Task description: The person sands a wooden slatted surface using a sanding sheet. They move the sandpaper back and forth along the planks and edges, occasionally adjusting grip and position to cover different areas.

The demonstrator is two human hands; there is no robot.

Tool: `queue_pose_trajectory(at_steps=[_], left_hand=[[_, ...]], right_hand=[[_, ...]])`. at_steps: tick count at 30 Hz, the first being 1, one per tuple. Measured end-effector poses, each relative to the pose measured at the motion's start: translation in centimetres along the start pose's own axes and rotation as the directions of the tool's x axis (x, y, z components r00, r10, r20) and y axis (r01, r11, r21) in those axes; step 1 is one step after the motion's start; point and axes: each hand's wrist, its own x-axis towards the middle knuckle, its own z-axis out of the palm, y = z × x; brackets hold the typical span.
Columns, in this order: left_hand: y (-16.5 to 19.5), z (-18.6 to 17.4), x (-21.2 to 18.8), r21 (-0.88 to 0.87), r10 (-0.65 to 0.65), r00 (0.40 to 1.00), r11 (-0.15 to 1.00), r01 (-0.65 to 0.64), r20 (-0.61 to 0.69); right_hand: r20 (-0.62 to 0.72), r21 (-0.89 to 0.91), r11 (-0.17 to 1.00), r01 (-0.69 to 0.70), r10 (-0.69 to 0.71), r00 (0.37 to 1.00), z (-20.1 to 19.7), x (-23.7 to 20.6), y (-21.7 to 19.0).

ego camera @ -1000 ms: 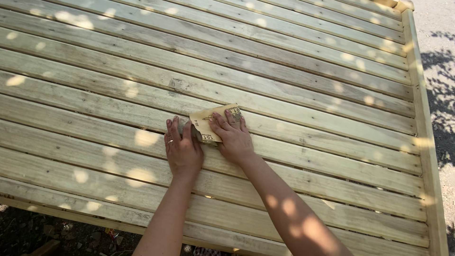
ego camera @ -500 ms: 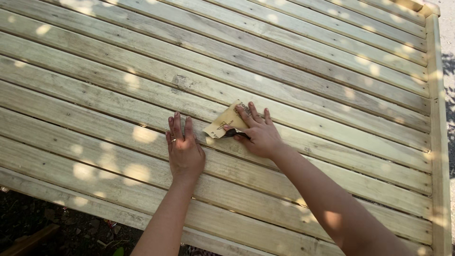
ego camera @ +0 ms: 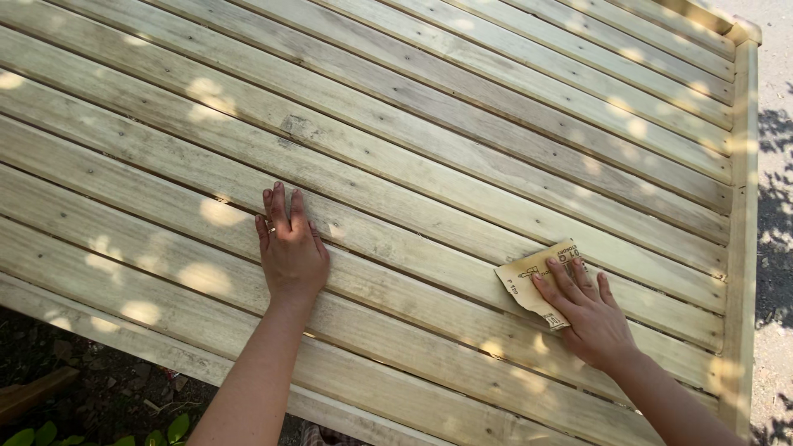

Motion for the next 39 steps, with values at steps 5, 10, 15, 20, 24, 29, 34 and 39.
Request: queue_pose_trajectory(at_steps=[5, 10, 15, 20, 24, 29, 34, 39], left_hand=[[-0.1, 0.1, 0.2, -0.047, 0.002, 1.000, 0.999, -0.003, -0.017], [-0.5, 0.3, 0.5, -0.057, -0.013, 0.999, 0.998, 0.011, -0.036], [-1.1, 0.4, 0.3, -0.073, -0.046, 0.997, 0.996, 0.042, -0.059], [-0.7, 0.6, 0.5, -0.015, -0.036, 0.998, 0.999, 0.036, -0.043], [-0.2, 0.2, 0.7, 0.014, -0.041, 0.999, 0.999, 0.041, 0.005], [0.3, -0.7, 0.8, -0.015, -0.040, 0.999, 0.999, 0.040, 0.004], [0.1, -0.8, 0.8, -0.073, -0.031, 0.998, 0.997, 0.027, -0.060], [-0.5, -0.5, 0.7, -0.073, -0.009, 0.999, 0.997, 0.006, -0.037]], right_hand=[[-0.096, 0.129, 0.970, 0.204, -0.193, 0.977, -1.6, 11.0, -9.5], [-0.156, 0.127, 0.939, 0.319, -0.299, 0.941, -4.5, 24.9, -20.5], [-0.139, 0.156, 0.920, 0.360, -0.340, 0.930, -3.2, 20.3, -17.5], [-0.020, 0.080, 0.984, 0.160, -0.159, 0.987, -1.8, 4.0, -5.7], [-0.055, 0.039, 0.976, 0.212, -0.210, 0.976, 0.2, 1.5, -3.4], [-0.030, 0.080, 0.954, 0.289, -0.287, 0.957, -1.8, 14.7, -12.2], [-0.112, 0.124, 0.926, 0.356, -0.343, 0.932, -6.1, 26.3, -21.4], [-0.074, 0.149, 0.940, 0.308, -0.300, 0.951, -3.8, 20.9, -18.0]])
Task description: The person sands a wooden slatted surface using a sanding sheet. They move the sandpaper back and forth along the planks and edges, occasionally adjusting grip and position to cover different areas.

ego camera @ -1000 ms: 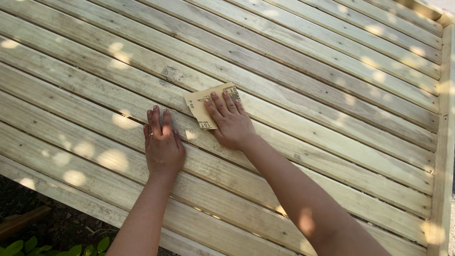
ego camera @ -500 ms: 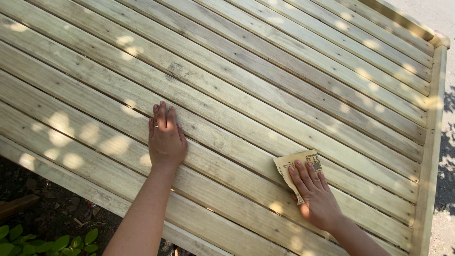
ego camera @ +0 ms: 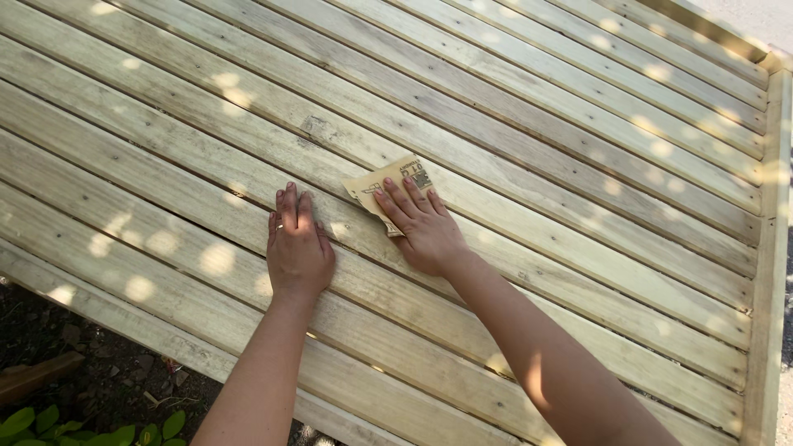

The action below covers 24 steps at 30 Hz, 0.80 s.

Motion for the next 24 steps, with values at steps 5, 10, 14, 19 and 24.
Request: queue_pose_trajectory(at_steps=[5, 10, 14, 19, 24], left_hand=[[0.2, 0.5, -0.3, 0.004, -0.003, 1.000, 1.000, 0.003, 0.010], [0.7, 0.9, -0.4, 0.027, -0.037, 0.997, 0.999, 0.035, 0.061], [0.6, 1.1, -0.1, 0.043, -0.016, 0.999, 0.999, 0.014, 0.048], [0.0, 1.0, -0.1, -0.057, -0.045, 0.998, 0.997, 0.048, 0.046], [-0.2, 0.8, 0.0, -0.201, -0.071, 0.997, 0.977, 0.070, 0.002]], right_hand=[[-0.024, -0.078, 0.954, -0.288, 0.287, 0.958, 1.1, -21.5, 7.6], [-0.022, -0.082, 0.904, -0.419, 0.418, 0.908, 2.2, -24.0, 7.7], [0.030, -0.035, 0.981, -0.190, 0.191, 0.981, 0.6, -9.0, 1.8], [-0.039, -0.006, 0.998, -0.069, 0.069, 0.997, -0.9, 6.5, -6.0], [-0.017, -0.022, 0.998, -0.059, 0.059, 0.998, 1.3, -4.4, -4.7]])
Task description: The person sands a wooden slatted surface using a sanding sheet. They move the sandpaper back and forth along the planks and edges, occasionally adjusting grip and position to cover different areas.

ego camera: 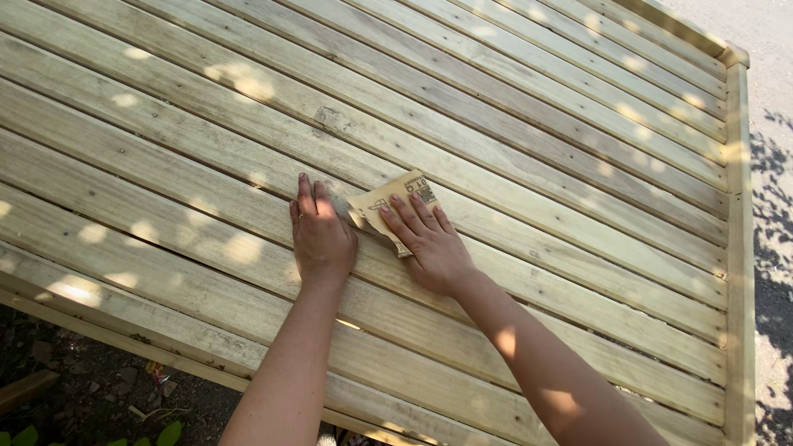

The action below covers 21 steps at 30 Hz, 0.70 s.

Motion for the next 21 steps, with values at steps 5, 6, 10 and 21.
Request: queue_pose_trajectory(at_steps=[5, 6, 10, 21], left_hand=[[0.6, -0.2, 0.1, 0.194, -0.020, 0.997, 0.981, 0.005, 0.079], [0.7, -0.2, 0.1, 0.219, -0.030, 0.996, 0.976, 0.010, 0.088], [1.1, -0.3, 0.2, 0.224, -0.089, 0.986, 0.973, 0.056, 0.142], [0.5, 0.5, 0.8, 0.302, -0.083, 0.991, 0.952, 0.048, 0.104]], right_hand=[[-0.085, -0.118, 0.955, -0.270, 0.262, 0.961, 0.6, -22.7, 9.2], [-0.043, -0.082, 0.921, -0.380, 0.378, 0.925, 0.6, -25.9, 10.5], [-0.097, 0.001, 0.944, -0.330, 0.329, 0.939, 2.0, -26.8, 12.0], [-0.014, 0.046, 0.996, -0.079, 0.080, 0.997, -1.2, -7.8, -0.4]])
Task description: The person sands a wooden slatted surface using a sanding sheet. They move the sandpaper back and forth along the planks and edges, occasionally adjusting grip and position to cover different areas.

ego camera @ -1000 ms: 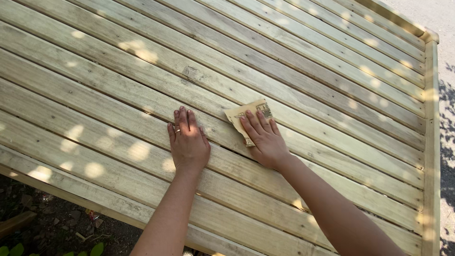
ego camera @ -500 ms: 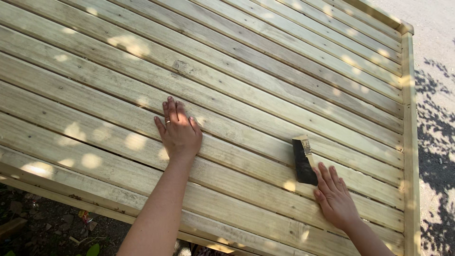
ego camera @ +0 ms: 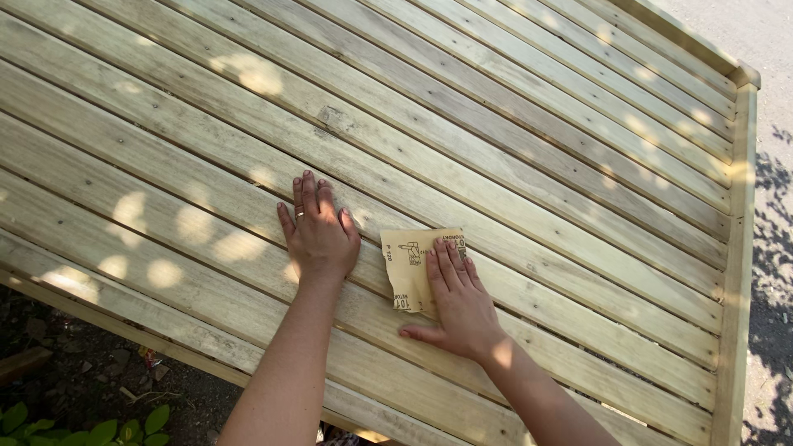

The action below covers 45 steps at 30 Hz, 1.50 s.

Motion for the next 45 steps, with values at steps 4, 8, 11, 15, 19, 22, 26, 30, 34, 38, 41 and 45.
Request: queue_pose_trajectory(at_steps=[4, 8, 11, 15, 19, 22, 26, 30, 34, 38, 41, 45], left_hand=[[-0.1, -0.1, 0.3, -0.038, -0.021, 1.000, 0.999, 0.021, -0.021], [-0.4, 0.1, 0.4, -0.045, -0.022, 1.000, 0.999, 0.022, -0.006], [-0.7, 0.5, 0.7, -0.066, -0.044, 0.999, 0.997, 0.043, -0.003], [-0.9, 0.6, 0.7, -0.094, -0.022, 0.999, 0.995, 0.018, -0.044], [-0.6, 0.1, 0.6, -0.094, -0.039, 0.999, 0.995, 0.039, -0.004], [-0.2, -0.5, 0.7, -0.063, -0.050, 0.998, 0.997, 0.052, 0.023], [0.1, -1.2, 0.8, -0.001, -0.051, 0.997, 0.999, 0.051, 0.053], [0.3, -1.8, 0.9, -0.037, -0.105, 0.976, 0.993, 0.114, 0.192], [0.1, -1.8, 0.7, -0.189, -0.112, 0.991, 0.974, 0.125, 0.075], [-0.3, -0.7, 0.9, -0.151, -0.078, 0.997, 0.986, 0.076, -0.003], [-0.8, 0.6, 1.0, -0.135, -0.020, 0.997, 0.991, 0.010, -0.072], [-1.2, 1.8, 1.3, -0.152, -0.012, 0.999, 0.988, 0.004, -0.049]], right_hand=[[0.074, -0.074, 0.981, -0.180, 0.186, 0.980, -0.2, 7.0, -4.9], [-0.152, -0.044, 0.999, -0.032, 0.025, 0.988, -0.7, 10.2, -5.5], [0.088, 0.002, 0.993, -0.119, 0.118, 0.989, -0.4, 11.5, -4.0], [-0.185, 0.108, 0.994, -0.018, 0.038, 0.982, 1.1, 11.7, -2.0], [-0.123, -0.094, 0.995, 0.039, -0.051, 0.991, 1.6, 7.0, -0.2], [-0.133, 0.040, 0.996, 0.080, -0.074, 0.988, 1.1, 0.8, 1.4], [-0.021, 0.132, 0.988, 0.085, -0.083, 0.996, 1.1, 1.1, 1.7], [-0.174, 0.176, 0.962, 0.207, -0.177, 0.969, 1.8, 11.4, -1.2], [-0.192, 0.173, 0.951, 0.254, -0.221, 0.956, 1.2, 15.0, -3.1], [-0.138, 0.156, 0.957, 0.245, -0.225, 0.965, -0.1, 4.5, 0.6], [-0.057, 0.175, 0.976, 0.129, -0.121, 0.991, -0.1, -3.2, 3.9], [-0.105, 0.152, 0.974, 0.170, -0.155, 0.982, 1.0, -0.9, 3.3]])
